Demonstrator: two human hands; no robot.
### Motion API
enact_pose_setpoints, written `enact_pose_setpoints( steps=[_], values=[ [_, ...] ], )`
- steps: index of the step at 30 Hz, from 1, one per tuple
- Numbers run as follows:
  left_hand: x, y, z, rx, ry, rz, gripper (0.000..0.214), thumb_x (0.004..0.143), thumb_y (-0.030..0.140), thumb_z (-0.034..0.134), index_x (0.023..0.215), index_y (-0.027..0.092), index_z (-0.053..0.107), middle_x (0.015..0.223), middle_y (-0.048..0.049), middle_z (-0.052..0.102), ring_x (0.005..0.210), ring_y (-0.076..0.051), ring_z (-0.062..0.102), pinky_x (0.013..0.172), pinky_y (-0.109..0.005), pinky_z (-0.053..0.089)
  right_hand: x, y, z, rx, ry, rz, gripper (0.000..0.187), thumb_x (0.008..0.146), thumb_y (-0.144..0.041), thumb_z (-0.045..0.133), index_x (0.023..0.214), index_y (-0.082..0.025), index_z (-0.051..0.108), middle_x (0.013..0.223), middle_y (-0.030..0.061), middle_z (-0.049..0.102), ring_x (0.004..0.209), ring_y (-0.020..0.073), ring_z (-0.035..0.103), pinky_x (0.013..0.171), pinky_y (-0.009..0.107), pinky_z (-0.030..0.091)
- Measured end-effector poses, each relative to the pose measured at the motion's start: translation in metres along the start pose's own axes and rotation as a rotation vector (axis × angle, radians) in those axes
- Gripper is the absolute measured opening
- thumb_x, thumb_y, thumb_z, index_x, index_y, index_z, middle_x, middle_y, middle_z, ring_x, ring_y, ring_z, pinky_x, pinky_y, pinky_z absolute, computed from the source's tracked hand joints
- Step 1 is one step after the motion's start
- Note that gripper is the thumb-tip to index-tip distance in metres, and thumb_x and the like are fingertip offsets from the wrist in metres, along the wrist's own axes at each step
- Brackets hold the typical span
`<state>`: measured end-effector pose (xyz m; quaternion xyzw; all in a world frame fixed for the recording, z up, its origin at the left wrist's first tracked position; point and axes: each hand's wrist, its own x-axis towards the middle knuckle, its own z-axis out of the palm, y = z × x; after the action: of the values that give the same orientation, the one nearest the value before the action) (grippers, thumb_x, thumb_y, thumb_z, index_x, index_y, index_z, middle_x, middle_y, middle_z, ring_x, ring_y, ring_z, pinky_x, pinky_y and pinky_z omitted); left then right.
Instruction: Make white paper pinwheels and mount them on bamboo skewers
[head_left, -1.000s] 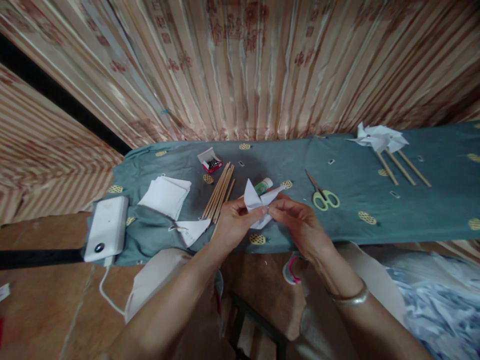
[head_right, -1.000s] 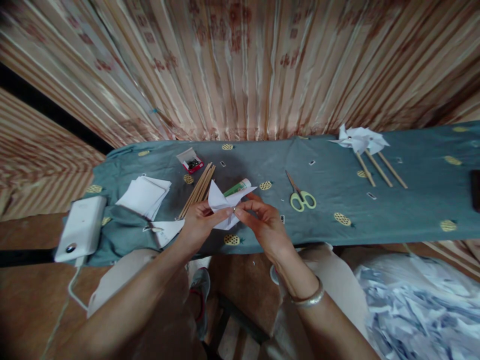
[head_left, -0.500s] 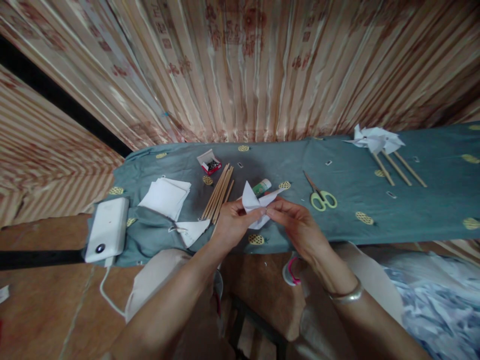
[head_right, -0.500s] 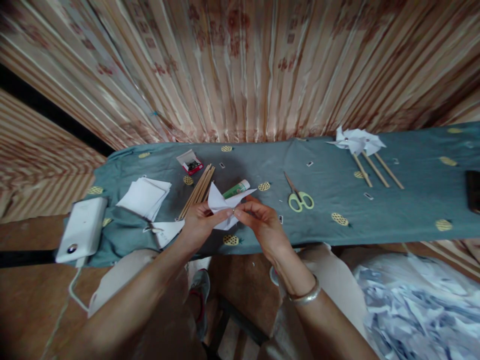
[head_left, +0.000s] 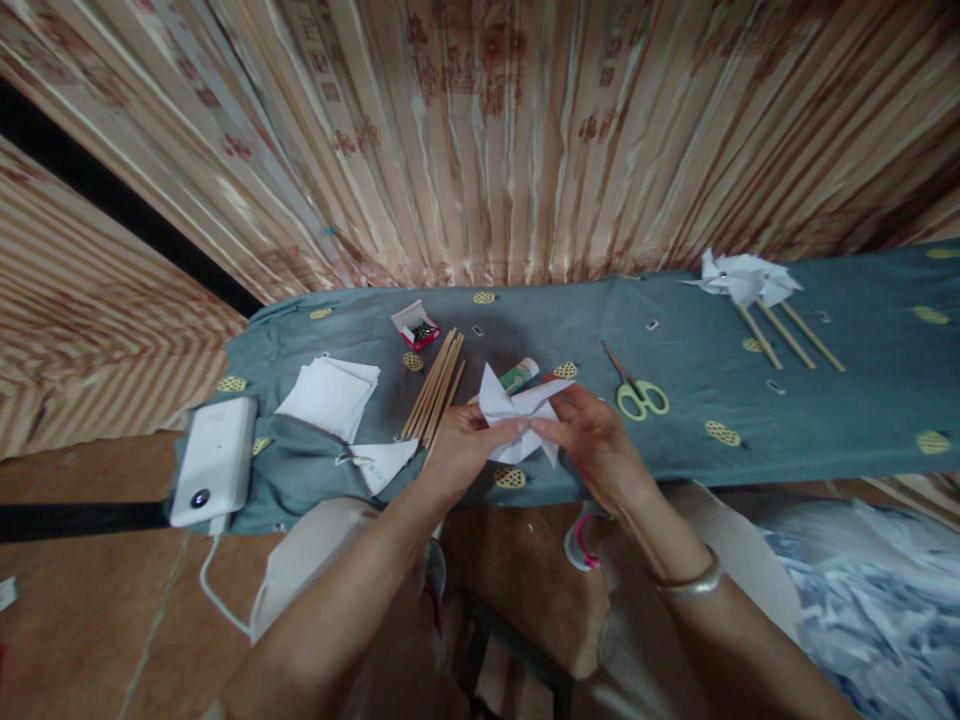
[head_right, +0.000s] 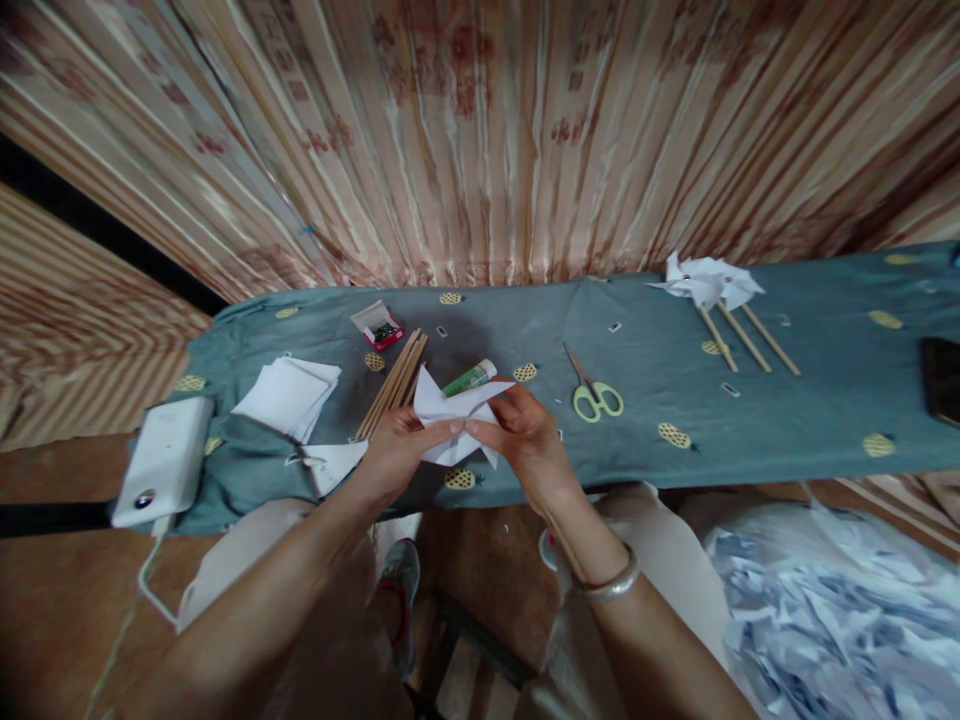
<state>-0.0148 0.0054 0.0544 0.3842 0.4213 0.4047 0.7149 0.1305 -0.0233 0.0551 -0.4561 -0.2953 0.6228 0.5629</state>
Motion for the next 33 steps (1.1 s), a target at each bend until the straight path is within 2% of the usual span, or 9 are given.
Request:
enact_pose_setpoints(
  steps=[3, 14, 21, 25, 30, 33],
  values=[
    [0.0, -0.002, -0.001, -0.026, -0.036, -0.006, 0.043, 0.049, 0.042, 0.092, 0.08, 0.014, 0.079, 0.076, -0.0052, 0.076, 0.064, -0.014, 0.064, 0.067, -0.027, 0.052, -0.001, -0.002, -0.001, 0.017, -0.003, 0.037, 0.05, 0.058, -0.029, 0.087, 0.102, -0.023, 0.062, 0.085, -0.0007, 0.075, 0.074, 0.0185, 0.069, 0.071, 0.031, 0.056],
    [0.004, -0.006, -0.003, 0.002, 0.02, -0.036, 0.048, 0.042, 0.044, 0.093, 0.074, 0.012, 0.078, 0.07, -0.0052, 0.073, 0.059, -0.013, 0.06, 0.061, -0.026, 0.048, 0.004, 0.006, -0.007, 0.037, 0.007, 0.03, 0.053, 0.057, -0.024, 0.087, 0.104, -0.024, 0.061, 0.086, -0.0019, 0.076, 0.074, 0.0172, 0.07, 0.072, 0.031, 0.057],
    [0.006, -0.008, -0.005, 0.047, 0.058, -0.015, 0.045, 0.043, 0.042, 0.093, 0.072, 0.011, 0.078, 0.069, -0.0069, 0.072, 0.06, -0.015, 0.061, 0.062, -0.028, 0.048, 0.008, 0.011, -0.009, 0.003, 0.038, -0.002, 0.058, 0.055, -0.028, 0.089, 0.106, -0.024, 0.06, 0.082, -0.0021, 0.076, 0.069, 0.0163, 0.069, 0.067, 0.028, 0.056],
    [0.005, -0.005, -0.002, 0.045, 0.06, -0.004, 0.044, 0.044, 0.044, 0.092, 0.07, 0.011, 0.078, 0.068, -0.0072, 0.072, 0.06, -0.015, 0.06, 0.063, -0.028, 0.049, 0.008, 0.013, -0.008, -0.007, 0.039, -0.028, 0.055, 0.055, -0.029, 0.089, 0.103, -0.024, 0.061, 0.081, -0.0022, 0.076, 0.071, 0.0165, 0.07, 0.069, 0.028, 0.056],
    [0.004, 0.0, 0.004, 0.002, 0.061, 0.024, 0.044, 0.04, 0.046, 0.092, 0.066, 0.013, 0.077, 0.069, -0.0076, 0.073, 0.069, -0.021, 0.065, 0.066, -0.031, 0.052, 0.008, 0.012, -0.007, 0.014, 0.06, -0.031, 0.055, 0.052, -0.03, 0.09, 0.098, -0.023, 0.062, 0.079, -0.0022, 0.077, 0.07, 0.0156, 0.07, 0.068, 0.026, 0.055],
    [0.004, 0.001, 0.005, -0.003, 0.076, 0.025, 0.045, 0.038, 0.047, 0.093, 0.064, 0.014, 0.077, 0.067, -0.007, 0.072, 0.067, -0.02, 0.064, 0.065, -0.031, 0.052, 0.008, 0.011, -0.007, 0.001, 0.071, -0.034, 0.055, 0.053, -0.03, 0.09, 0.1, -0.024, 0.062, 0.079, -0.0019, 0.077, 0.072, 0.0167, 0.07, 0.07, 0.028, 0.055]
  ],
)
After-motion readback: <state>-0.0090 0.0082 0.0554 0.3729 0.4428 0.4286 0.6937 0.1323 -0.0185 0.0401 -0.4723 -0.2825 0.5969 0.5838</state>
